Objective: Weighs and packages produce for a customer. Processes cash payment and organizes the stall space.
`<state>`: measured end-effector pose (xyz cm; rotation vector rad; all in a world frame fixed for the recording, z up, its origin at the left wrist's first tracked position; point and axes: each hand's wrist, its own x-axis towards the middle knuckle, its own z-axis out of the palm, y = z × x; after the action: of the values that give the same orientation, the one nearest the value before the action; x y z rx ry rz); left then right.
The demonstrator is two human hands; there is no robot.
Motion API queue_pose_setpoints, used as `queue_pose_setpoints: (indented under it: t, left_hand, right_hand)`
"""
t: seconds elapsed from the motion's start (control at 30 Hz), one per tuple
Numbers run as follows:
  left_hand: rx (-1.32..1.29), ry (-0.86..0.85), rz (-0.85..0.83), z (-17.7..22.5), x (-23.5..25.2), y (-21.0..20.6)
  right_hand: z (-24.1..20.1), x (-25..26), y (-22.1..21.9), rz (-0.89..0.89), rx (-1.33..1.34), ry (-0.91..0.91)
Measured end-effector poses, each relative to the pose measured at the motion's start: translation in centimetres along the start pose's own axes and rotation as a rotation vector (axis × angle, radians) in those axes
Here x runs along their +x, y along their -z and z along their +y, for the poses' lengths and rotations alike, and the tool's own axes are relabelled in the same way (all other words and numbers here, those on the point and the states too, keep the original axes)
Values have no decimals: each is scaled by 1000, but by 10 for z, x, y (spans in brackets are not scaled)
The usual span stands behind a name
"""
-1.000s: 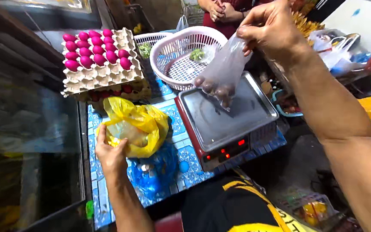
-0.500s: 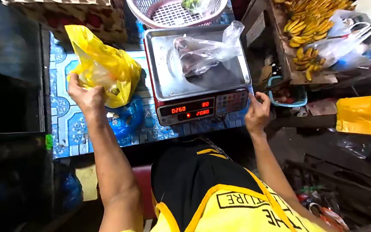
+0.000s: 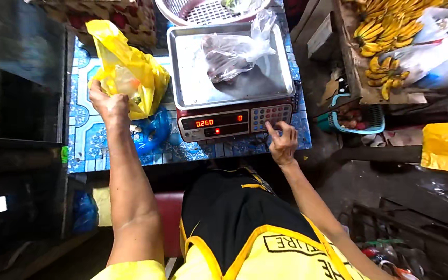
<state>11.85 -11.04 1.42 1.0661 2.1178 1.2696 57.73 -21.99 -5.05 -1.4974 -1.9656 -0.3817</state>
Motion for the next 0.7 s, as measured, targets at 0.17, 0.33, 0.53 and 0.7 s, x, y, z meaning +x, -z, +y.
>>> queue_pose_setpoints:
  t: [0.17, 0.33, 0.53, 0.7]
  left_hand:
    - [19, 22, 6, 0, -4, -1]
    - [4, 39, 11, 2, 1, 0]
    - [33, 8, -8, 3, 11, 0]
    - [23, -52, -39, 4, 14, 4]
  right_hand:
    - [-11, -8, -5, 0, 41, -98]
    - [-17, -23, -22, 76, -63, -103]
    - [-34, -9, -2, -24, -112, -136]
    - [-46, 20, 17, -97, -54, -170]
